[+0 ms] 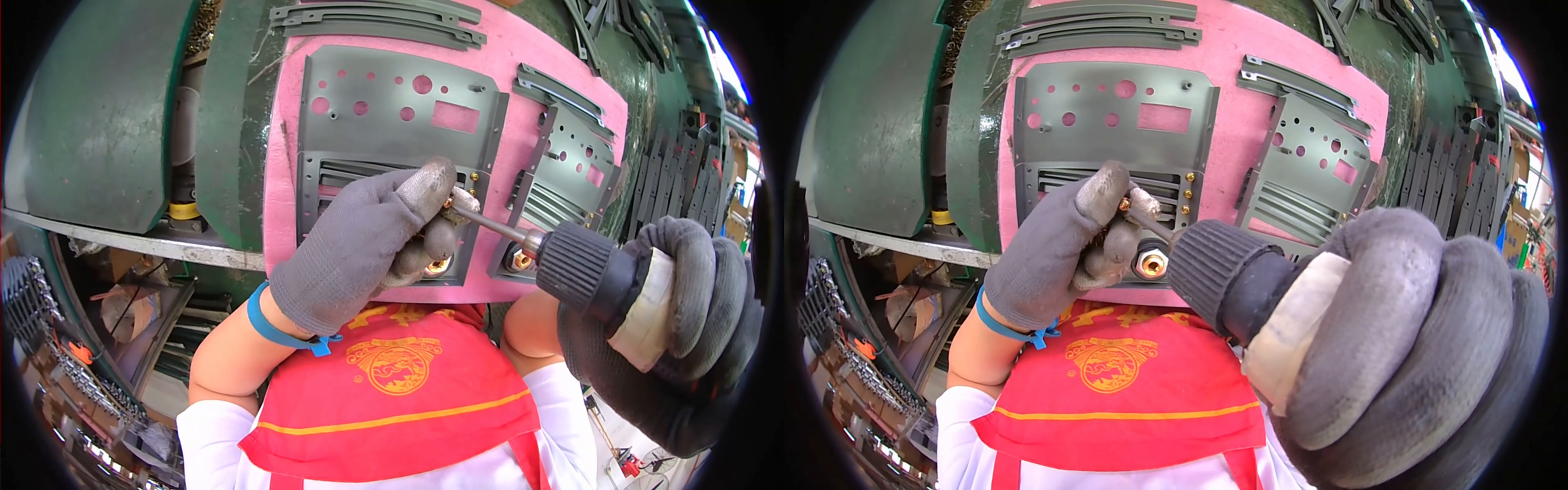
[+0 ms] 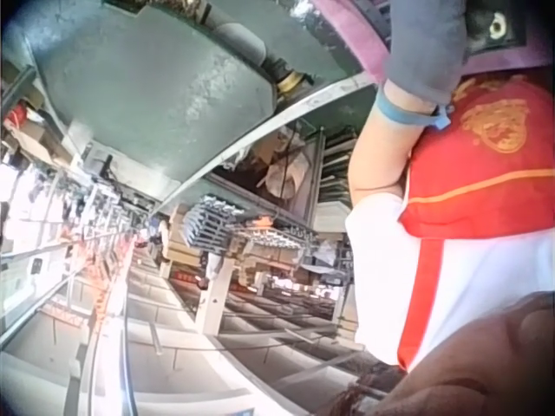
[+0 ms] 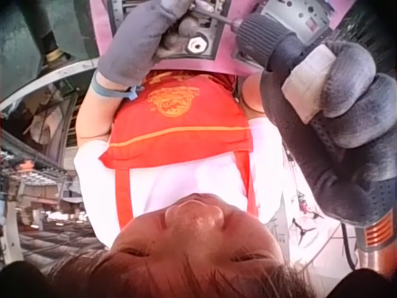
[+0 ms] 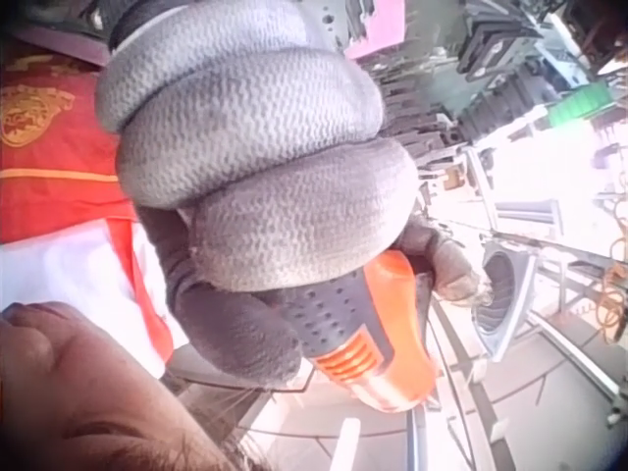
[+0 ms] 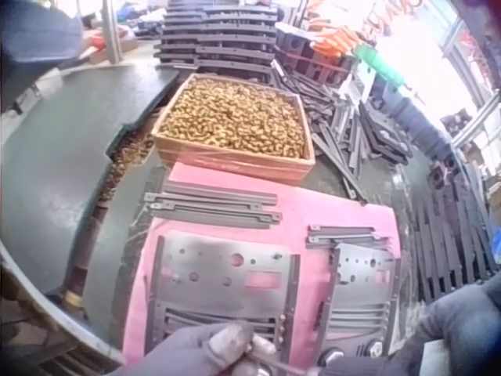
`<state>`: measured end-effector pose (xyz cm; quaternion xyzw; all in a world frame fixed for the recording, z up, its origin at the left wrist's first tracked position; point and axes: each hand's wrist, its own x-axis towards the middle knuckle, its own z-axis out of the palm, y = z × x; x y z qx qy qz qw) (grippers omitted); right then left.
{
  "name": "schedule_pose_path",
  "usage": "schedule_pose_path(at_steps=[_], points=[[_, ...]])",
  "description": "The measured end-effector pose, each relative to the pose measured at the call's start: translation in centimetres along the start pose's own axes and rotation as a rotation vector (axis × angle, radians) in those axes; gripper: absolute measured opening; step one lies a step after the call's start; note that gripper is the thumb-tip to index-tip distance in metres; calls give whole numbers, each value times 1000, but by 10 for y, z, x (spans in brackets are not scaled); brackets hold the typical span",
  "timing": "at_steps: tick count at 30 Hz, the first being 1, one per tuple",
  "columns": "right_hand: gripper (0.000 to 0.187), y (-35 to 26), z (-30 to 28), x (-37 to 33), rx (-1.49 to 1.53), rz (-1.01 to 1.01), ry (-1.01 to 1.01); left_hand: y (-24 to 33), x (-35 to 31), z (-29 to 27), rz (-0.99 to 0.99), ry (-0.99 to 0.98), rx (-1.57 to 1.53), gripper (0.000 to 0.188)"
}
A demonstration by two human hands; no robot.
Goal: Assemble small metal brackets by organizing rails and using a power drill to fasten screws into metal plates.
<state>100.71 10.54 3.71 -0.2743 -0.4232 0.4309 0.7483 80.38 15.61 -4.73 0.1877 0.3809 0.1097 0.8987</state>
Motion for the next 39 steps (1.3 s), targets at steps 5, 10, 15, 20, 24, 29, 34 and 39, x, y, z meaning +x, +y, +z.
schedule_pose_path(at_steps=[5,10,15,20,24,29,34,39], points=[[17,2,1,3,21,-75,8,-11,-2,1,6,-88,-168,47],[15,-3,0,1,25,-175,58,-20,2,-8,66,-92,-219,41],[18,-7,1,-5,33,-79,81,-24,-2,-7,51,-132,-247,40],[21,-5,10,-11,9,-3,146,-25,-2,-1,106,-135,-258,41],[23,-1,11,-11,110,5,41,-23,-2,2,113,-134,-199,47],[22,0,10,-20,-46,143,26,-19,-27,-3,9,32,37,46],[31,10,-10,-28,-242,281,-23,-30,-53,-21,531,111,1067,37],[38,22,-19,-39,-345,119,183,-54,-48,-31,809,217,1784,32]])
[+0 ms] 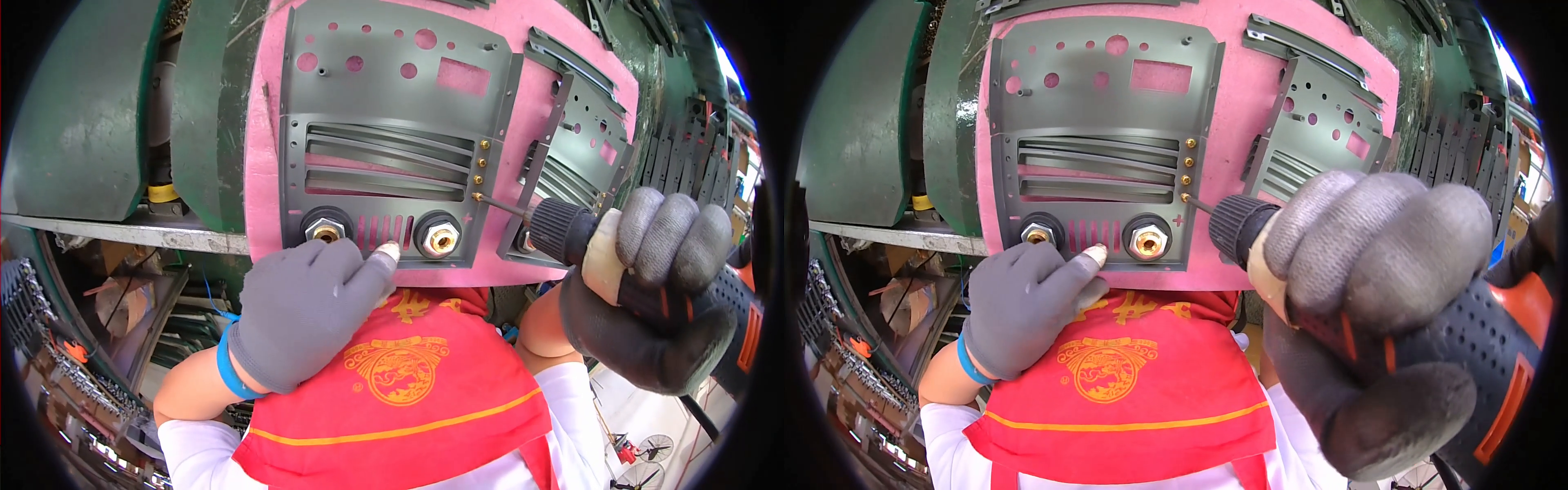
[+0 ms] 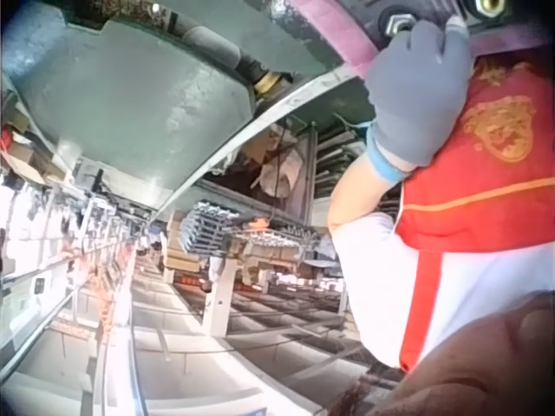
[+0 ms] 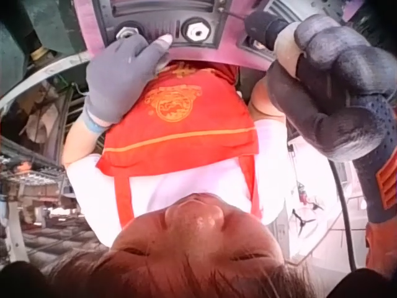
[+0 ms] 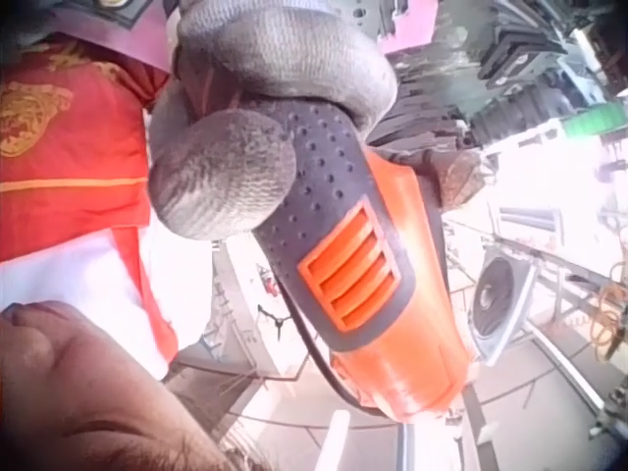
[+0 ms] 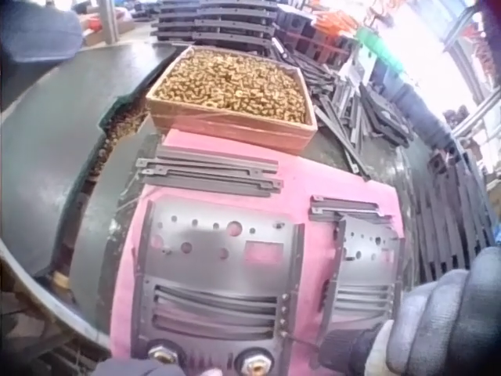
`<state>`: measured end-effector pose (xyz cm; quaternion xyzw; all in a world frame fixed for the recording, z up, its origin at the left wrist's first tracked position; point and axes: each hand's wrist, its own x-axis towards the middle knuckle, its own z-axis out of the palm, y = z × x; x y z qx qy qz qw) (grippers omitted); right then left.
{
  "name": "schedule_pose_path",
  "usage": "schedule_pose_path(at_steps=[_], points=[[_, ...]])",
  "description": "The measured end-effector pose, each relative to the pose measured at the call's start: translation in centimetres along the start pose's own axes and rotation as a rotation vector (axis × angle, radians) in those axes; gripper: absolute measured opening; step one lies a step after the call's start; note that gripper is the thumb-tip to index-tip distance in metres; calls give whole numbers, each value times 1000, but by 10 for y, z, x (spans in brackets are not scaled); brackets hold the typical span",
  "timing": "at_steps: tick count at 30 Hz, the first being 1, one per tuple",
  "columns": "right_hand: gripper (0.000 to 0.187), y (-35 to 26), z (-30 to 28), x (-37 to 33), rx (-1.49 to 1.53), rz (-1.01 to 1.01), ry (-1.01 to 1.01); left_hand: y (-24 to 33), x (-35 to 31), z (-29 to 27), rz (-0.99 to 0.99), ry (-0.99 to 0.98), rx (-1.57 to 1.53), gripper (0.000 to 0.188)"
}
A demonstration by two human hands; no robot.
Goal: Assemble small metal brackets by organizing rails and using a power drill to fasten screws into metal plates.
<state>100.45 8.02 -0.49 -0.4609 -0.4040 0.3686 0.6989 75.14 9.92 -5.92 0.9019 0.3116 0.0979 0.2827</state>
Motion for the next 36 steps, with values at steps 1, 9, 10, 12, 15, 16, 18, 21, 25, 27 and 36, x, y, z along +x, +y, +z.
schedule_pose_path(at_steps=[1,9,10,12,15,16,18,21,25,27,36], points=[[39,-1,1,-1,-14,36,-18,-1,-1,2,16,3,-3,30],[38,3,6,9,-27,142,-232,-5,-7,7,93,-51,0,28],[38,3,7,11,-32,145,-270,-4,-7,8,96,-48,-8,28],[38,3,7,13,-45,149,-365,-4,-8,9,95,-40,-11,27],[37,3,8,13,-72,123,-488,-4,-8,9,90,-34,-12,26],[37,3,8,12,-76,113,-501,-3,-8,9,83,-41,-10,26],[38,7,6,11,-27,65,-502,-2,-7,7,78,-63,7,26],[36,8,3,10,22,-13,-445,-1,1,0,1,-26,-204,21],[25,-13,1,16,177,-126,-225,-1,25,-11,-398,75,-1160,27],[21,-25,1,25,241,-187,-225,-7,40,-17,-562,-93,-1495,36],[16,-32,17,38,356,-302,-181,-9,76,3,-579,-173,-1912,48]])
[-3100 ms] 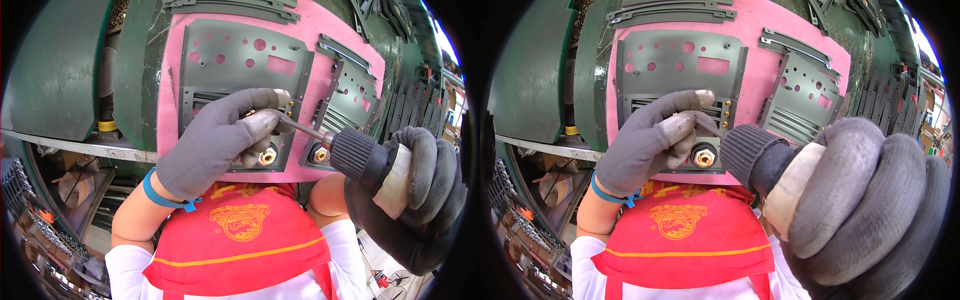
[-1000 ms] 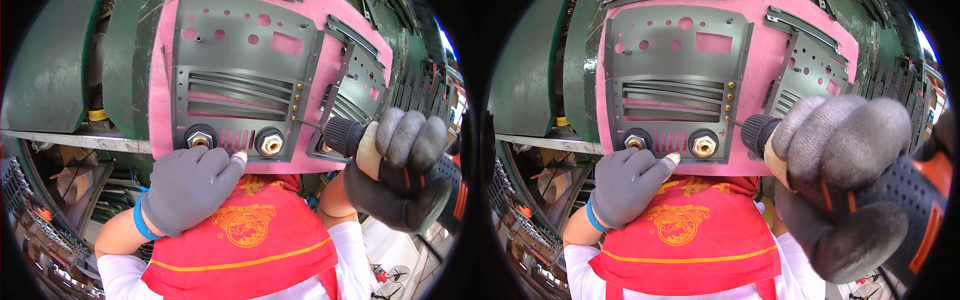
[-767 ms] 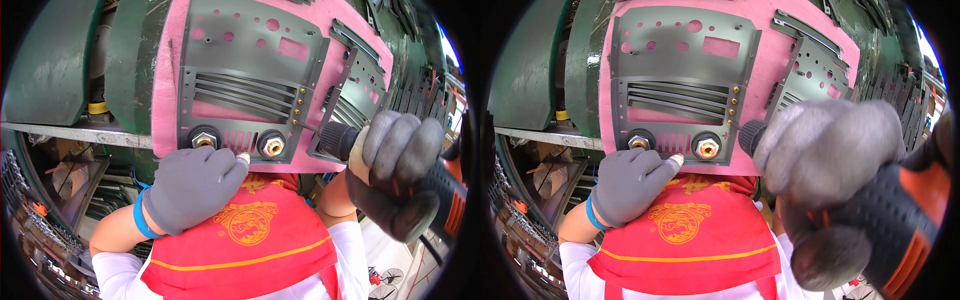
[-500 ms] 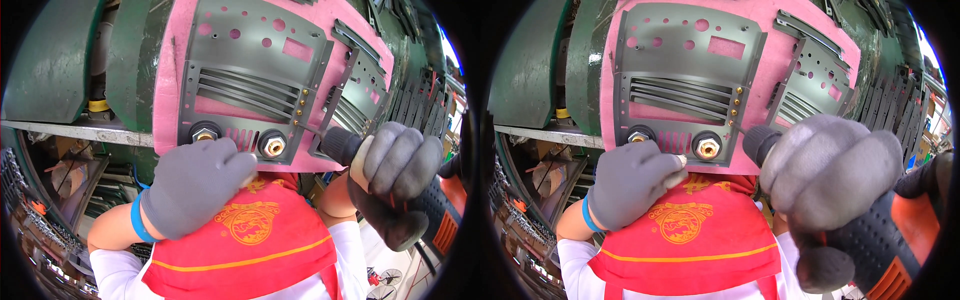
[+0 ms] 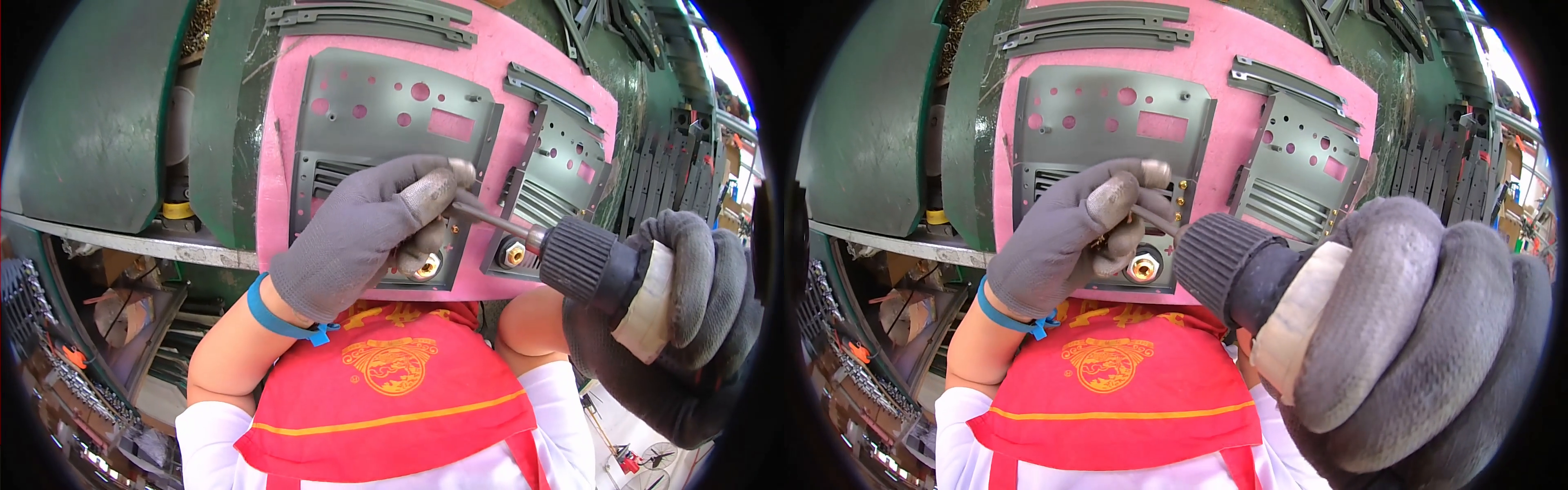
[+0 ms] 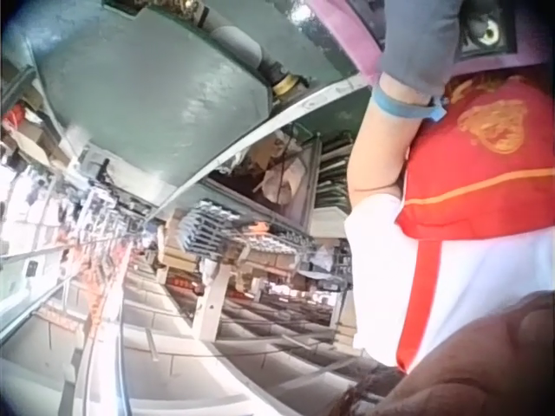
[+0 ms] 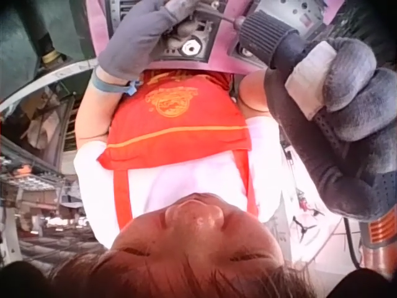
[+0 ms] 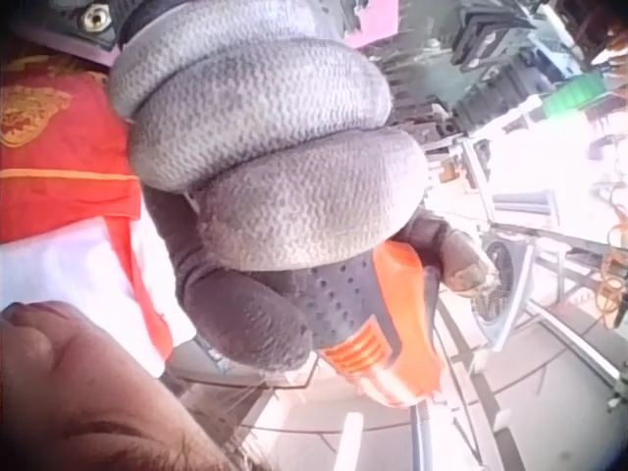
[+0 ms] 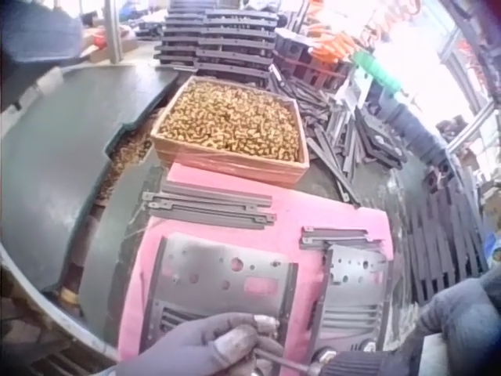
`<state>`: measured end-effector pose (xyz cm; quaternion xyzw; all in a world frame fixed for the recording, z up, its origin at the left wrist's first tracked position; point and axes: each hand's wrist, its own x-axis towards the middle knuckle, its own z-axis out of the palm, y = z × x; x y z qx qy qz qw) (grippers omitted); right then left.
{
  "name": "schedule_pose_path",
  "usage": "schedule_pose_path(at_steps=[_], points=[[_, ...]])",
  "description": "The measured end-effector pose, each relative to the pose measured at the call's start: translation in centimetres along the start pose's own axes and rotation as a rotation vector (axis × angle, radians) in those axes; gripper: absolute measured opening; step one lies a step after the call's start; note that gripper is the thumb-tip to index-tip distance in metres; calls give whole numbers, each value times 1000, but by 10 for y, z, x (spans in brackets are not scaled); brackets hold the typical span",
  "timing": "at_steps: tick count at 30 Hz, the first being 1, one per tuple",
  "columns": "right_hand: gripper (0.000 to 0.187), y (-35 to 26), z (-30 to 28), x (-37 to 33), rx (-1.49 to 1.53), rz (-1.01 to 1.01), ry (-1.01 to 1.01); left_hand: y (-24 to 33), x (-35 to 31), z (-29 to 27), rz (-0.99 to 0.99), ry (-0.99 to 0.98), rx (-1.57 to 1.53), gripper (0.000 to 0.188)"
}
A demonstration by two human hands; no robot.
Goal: Assemble small metal brackets by organizing rails and using a power drill to fasten screws into metal plates.
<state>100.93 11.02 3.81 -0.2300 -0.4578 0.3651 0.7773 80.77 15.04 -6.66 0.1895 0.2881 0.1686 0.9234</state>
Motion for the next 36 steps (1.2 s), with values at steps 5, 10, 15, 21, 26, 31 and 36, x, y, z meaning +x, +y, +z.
schedule_pose_path(at_steps=[5,10,15,21,26,31,36], points=[[17,2,1,4,-9,-11,44,2,2,2,-75,103,64,59],[18,1,-2,4,-35,5,63,2,5,7,2,118,136,61],[19,0,0,4,-55,28,61,0,3,3,-24,70,-54,42],[20,-3,5,3,-27,40,154,-1,-1,8,-3,75,-121,40],[21,-4,3,0,11,134,27,16,-49,14,-64,354,128,38],[22,4,5,-4,31,133,92,7,-90,-14,272,881,825,55],[23,14,9,-2,0,121,35,-17,-77,-35,273,686,908,61]])
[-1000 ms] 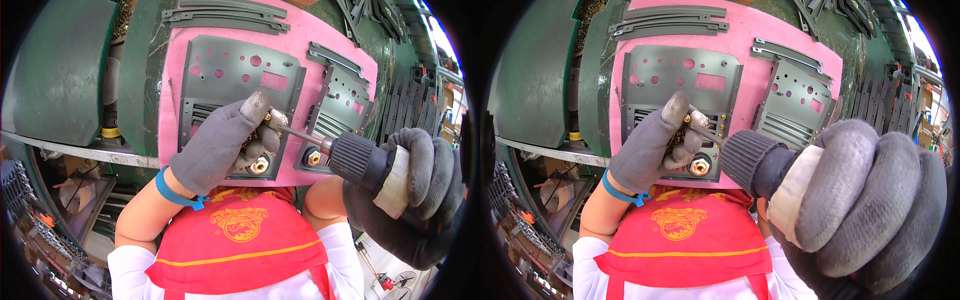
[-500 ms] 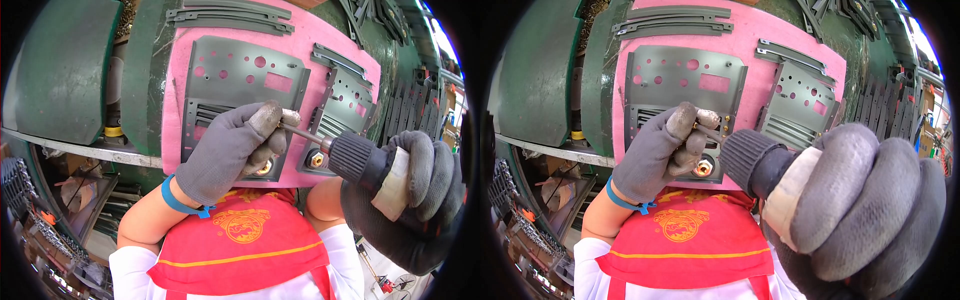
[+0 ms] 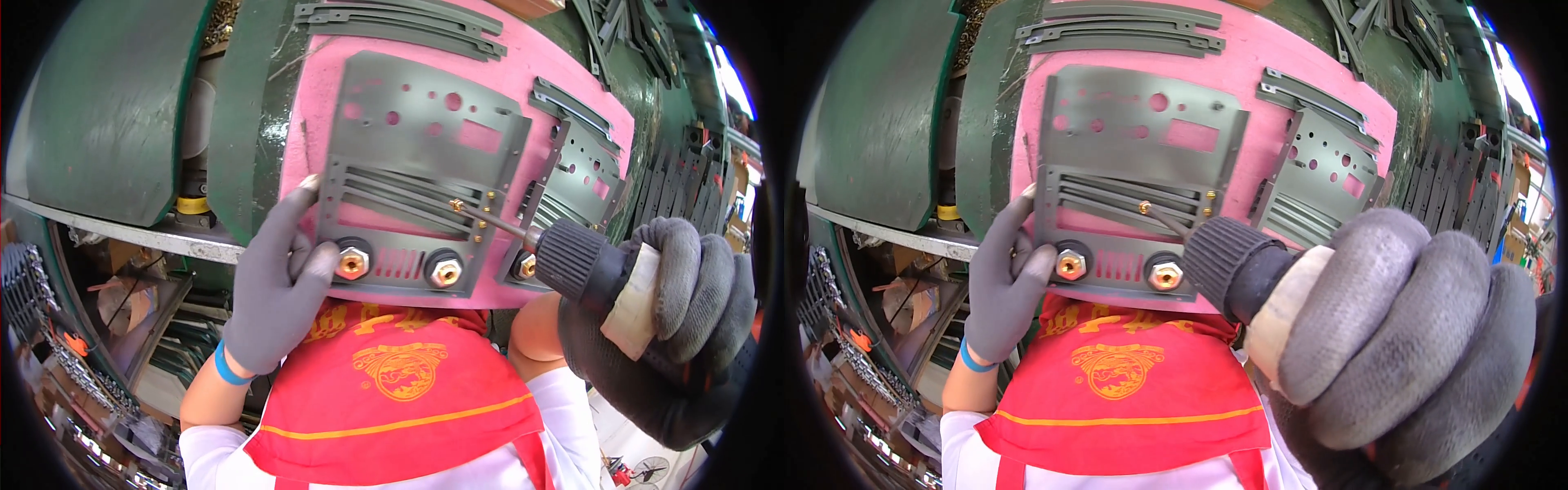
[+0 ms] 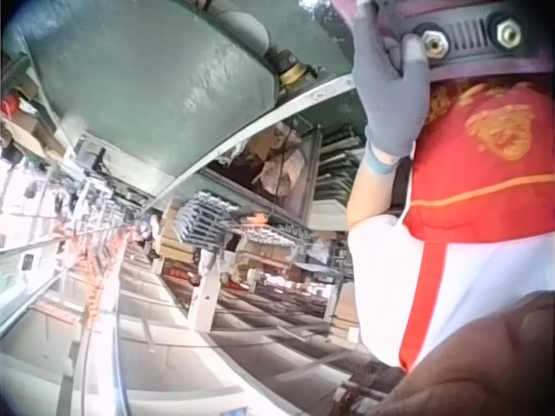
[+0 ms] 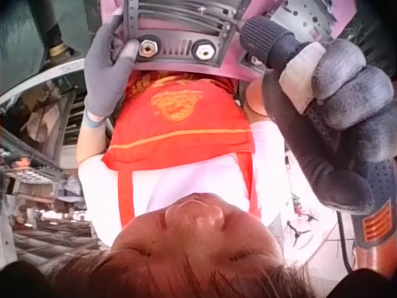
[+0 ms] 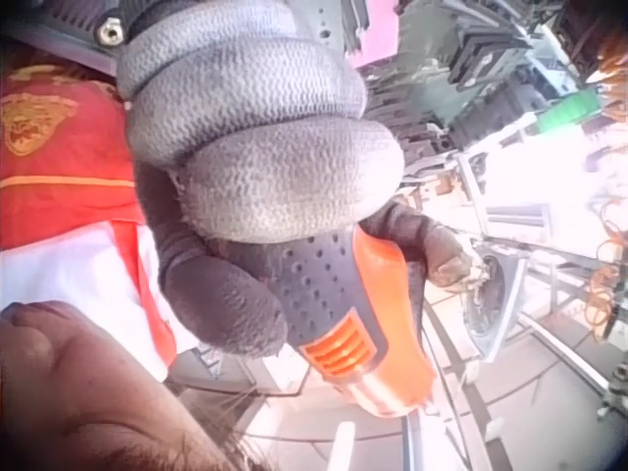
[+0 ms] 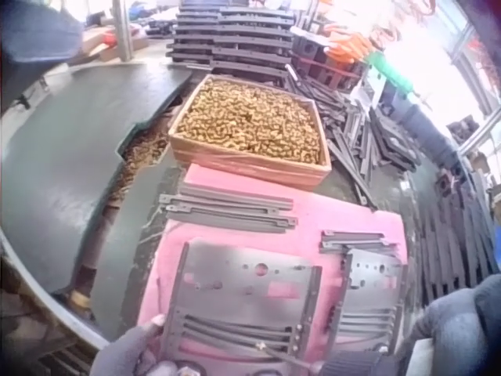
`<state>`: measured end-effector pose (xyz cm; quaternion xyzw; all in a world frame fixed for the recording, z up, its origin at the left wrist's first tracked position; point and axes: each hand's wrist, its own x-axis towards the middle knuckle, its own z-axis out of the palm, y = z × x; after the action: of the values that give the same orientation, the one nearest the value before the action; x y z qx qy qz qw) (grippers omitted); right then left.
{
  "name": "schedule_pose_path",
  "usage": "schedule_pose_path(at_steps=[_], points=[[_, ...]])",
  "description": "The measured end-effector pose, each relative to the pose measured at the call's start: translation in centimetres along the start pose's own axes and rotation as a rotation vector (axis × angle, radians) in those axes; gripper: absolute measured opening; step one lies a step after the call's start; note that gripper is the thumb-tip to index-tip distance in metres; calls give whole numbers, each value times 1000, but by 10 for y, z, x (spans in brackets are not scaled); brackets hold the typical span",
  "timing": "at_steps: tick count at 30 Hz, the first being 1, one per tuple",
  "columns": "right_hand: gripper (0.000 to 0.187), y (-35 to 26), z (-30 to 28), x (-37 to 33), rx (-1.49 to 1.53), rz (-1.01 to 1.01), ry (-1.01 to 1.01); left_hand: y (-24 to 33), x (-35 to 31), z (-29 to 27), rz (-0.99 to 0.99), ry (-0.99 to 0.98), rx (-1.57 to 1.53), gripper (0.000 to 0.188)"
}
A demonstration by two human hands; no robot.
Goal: Assemble small metal brackets by organizing rails and using a power drill to fasten screws into metal plates.
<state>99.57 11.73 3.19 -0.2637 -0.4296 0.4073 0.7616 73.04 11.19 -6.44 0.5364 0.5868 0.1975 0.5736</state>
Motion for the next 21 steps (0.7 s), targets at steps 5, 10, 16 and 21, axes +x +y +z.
schedule_pose_path(at_steps=[5,10,16,21], points=[[23,9,5,-2,-82,118,-23,10,21,20,-2,-174,-95,62],[24,23,9,-9,-187,254,-56,16,34,37,13,-196,-177,61],[26,37,14,-7,-238,337,-104,13,37,36,73,-204,-329,61],[28,39,18,-4,-267,382,-134,10,39,39,81,-186,-323,53]])
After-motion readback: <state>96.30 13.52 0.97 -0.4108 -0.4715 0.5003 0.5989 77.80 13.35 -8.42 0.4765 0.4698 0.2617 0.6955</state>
